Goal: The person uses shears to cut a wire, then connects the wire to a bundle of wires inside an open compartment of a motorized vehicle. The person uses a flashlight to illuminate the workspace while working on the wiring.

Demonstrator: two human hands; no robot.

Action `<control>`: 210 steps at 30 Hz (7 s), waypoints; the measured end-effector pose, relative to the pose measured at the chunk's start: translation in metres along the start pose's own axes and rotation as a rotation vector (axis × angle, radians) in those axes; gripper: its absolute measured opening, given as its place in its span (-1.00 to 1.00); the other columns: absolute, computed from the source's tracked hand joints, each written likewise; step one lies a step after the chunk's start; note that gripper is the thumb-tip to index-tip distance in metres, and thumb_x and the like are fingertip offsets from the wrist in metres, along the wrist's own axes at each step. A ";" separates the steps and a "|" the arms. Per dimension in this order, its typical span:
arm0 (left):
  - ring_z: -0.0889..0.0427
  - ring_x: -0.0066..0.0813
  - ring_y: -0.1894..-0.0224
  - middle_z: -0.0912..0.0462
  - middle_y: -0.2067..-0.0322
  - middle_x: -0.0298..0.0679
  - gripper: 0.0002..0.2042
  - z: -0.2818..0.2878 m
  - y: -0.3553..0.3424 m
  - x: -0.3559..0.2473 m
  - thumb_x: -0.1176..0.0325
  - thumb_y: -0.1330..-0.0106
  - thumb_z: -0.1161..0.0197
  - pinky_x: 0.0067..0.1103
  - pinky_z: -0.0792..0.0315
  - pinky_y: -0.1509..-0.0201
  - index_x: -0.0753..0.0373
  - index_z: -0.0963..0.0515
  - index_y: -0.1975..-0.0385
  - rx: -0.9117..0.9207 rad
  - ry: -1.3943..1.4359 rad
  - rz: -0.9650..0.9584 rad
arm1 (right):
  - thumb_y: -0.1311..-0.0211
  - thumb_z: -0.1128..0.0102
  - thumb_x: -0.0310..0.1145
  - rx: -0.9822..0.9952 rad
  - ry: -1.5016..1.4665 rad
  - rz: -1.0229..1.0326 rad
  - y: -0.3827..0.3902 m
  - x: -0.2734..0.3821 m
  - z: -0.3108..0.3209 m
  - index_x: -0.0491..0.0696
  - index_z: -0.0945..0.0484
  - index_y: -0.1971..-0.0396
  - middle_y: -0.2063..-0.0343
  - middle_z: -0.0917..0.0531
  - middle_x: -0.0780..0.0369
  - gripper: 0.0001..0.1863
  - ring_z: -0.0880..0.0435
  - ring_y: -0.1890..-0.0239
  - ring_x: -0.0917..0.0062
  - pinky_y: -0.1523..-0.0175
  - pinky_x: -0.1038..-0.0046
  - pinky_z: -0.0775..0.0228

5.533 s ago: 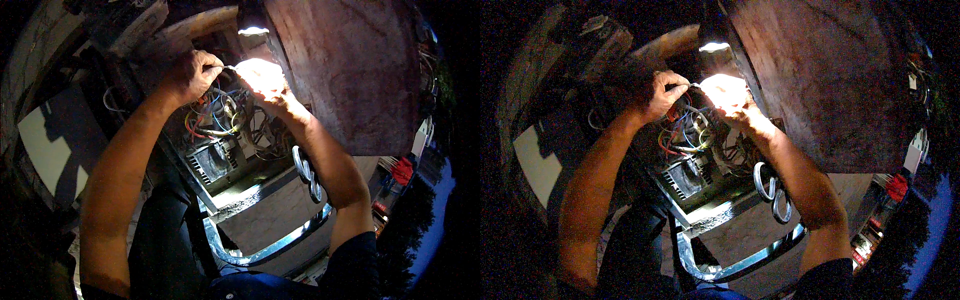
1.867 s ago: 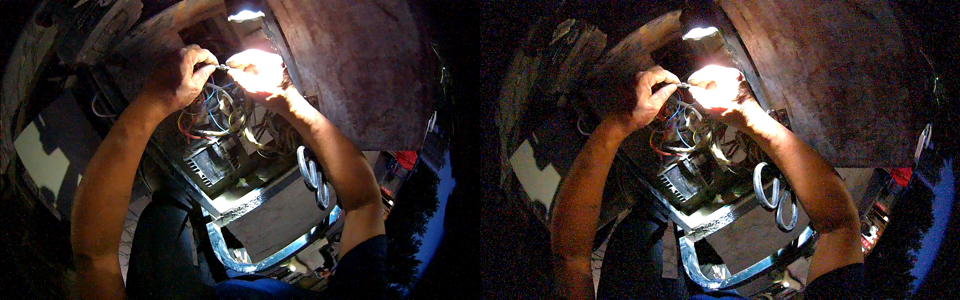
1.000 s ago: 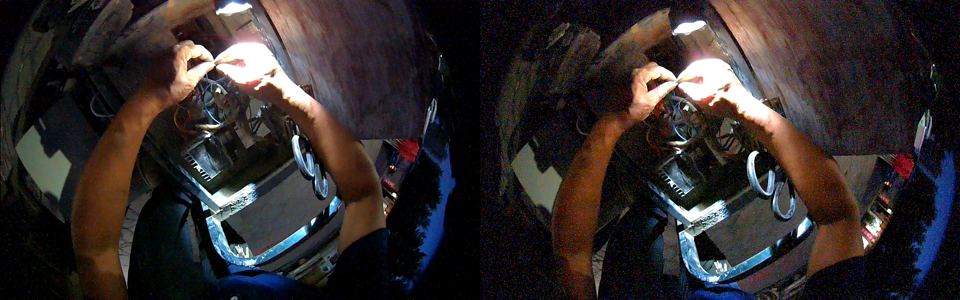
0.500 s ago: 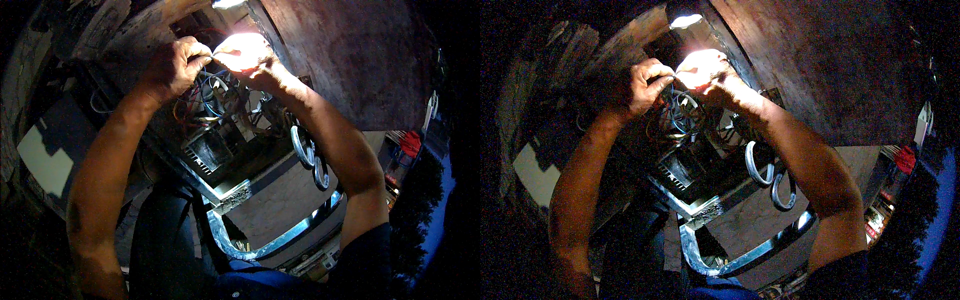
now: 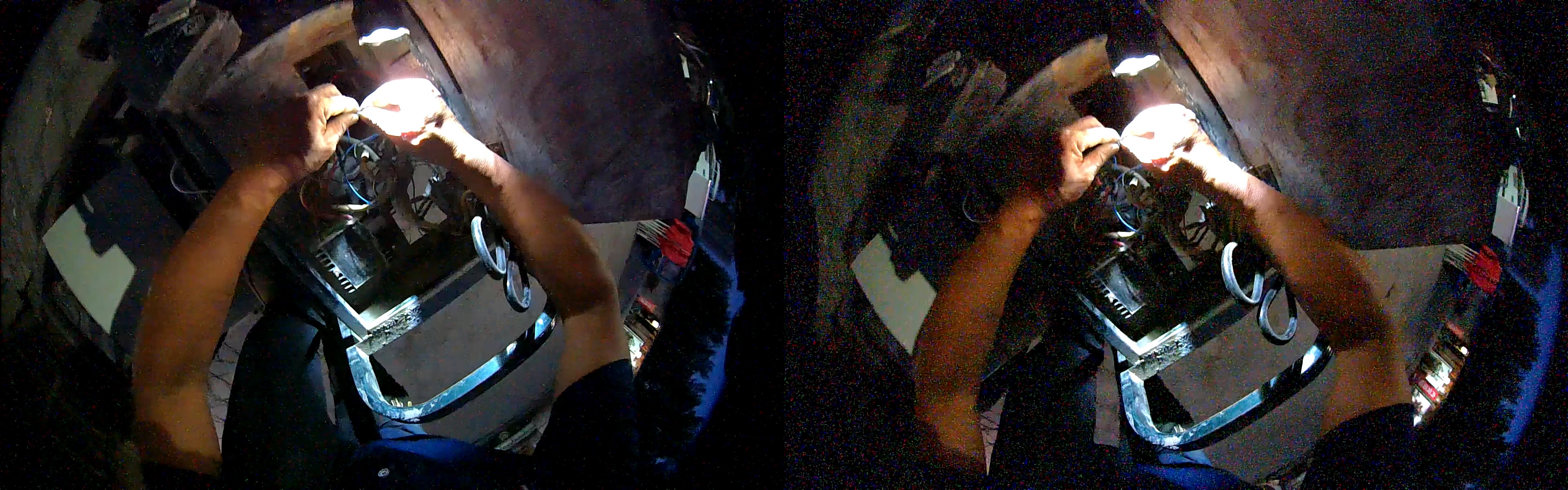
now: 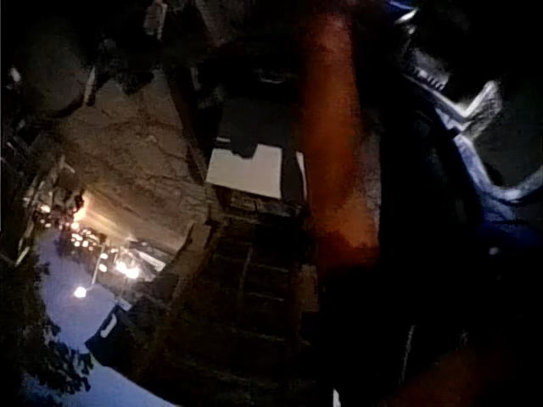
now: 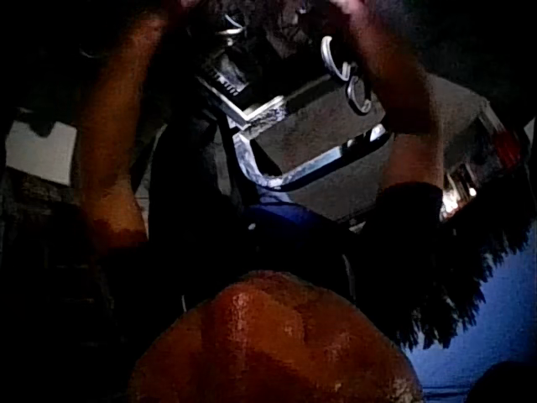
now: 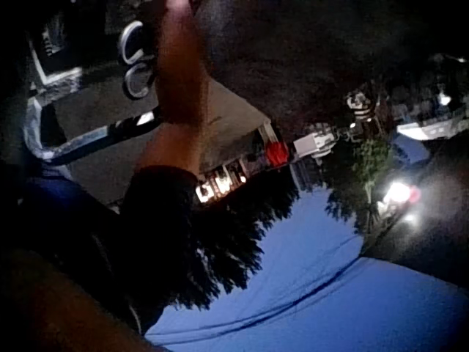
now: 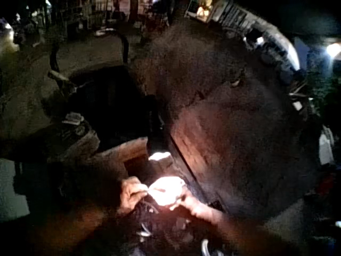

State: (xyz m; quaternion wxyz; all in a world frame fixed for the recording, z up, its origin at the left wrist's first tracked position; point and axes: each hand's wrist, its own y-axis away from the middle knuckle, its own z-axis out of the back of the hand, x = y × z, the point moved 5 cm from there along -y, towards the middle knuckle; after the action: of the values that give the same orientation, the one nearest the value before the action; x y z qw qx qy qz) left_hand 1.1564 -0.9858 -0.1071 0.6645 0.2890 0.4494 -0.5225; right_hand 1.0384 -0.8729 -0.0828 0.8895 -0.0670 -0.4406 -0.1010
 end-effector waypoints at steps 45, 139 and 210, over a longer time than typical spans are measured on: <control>-0.62 -0.19 0.15 -0.64 0.16 -0.05 -0.81 0.150 0.278 -0.302 0.38 -0.35 -0.21 -0.38 -0.51 0.11 0.35 -0.59 0.15 -0.425 -0.404 0.115 | -0.23 -0.14 -0.07 0.272 0.507 -0.833 0.516 0.092 0.056 -0.17 -0.66 0.35 0.32 -0.69 0.02 -0.59 -0.67 0.32 0.21 0.22 0.23 -0.49; -0.58 -0.18 0.48 -0.57 0.47 -0.09 -0.73 -0.003 0.105 -0.360 0.27 -0.18 -0.04 -0.35 -0.58 0.35 0.39 -0.42 0.31 -1.180 1.549 0.398 | 0.01 -0.36 -0.15 0.137 0.398 -0.547 0.447 -0.111 0.269 -0.17 -0.64 0.47 0.43 -0.69 0.00 -0.66 -0.67 0.28 0.15 0.15 0.16 -0.47; -0.56 -0.22 0.38 -0.55 0.40 -0.07 -0.67 -0.024 0.105 -0.422 0.28 -0.12 0.04 -0.35 -0.50 0.22 0.36 -0.42 0.18 -0.998 1.495 0.214 | -0.01 -0.35 -0.09 -0.060 0.304 -0.793 0.512 -0.066 0.285 -0.28 -0.63 0.42 0.50 -0.66 -0.05 -0.55 -0.65 0.44 0.21 0.28 0.21 -0.45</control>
State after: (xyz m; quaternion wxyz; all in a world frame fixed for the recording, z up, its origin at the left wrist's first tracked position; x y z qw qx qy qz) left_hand 1.2280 -0.7521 0.2528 0.2923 0.2714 0.9089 0.1216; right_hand 0.9021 -0.3086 0.0209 0.8344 0.0972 -0.2929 -0.4567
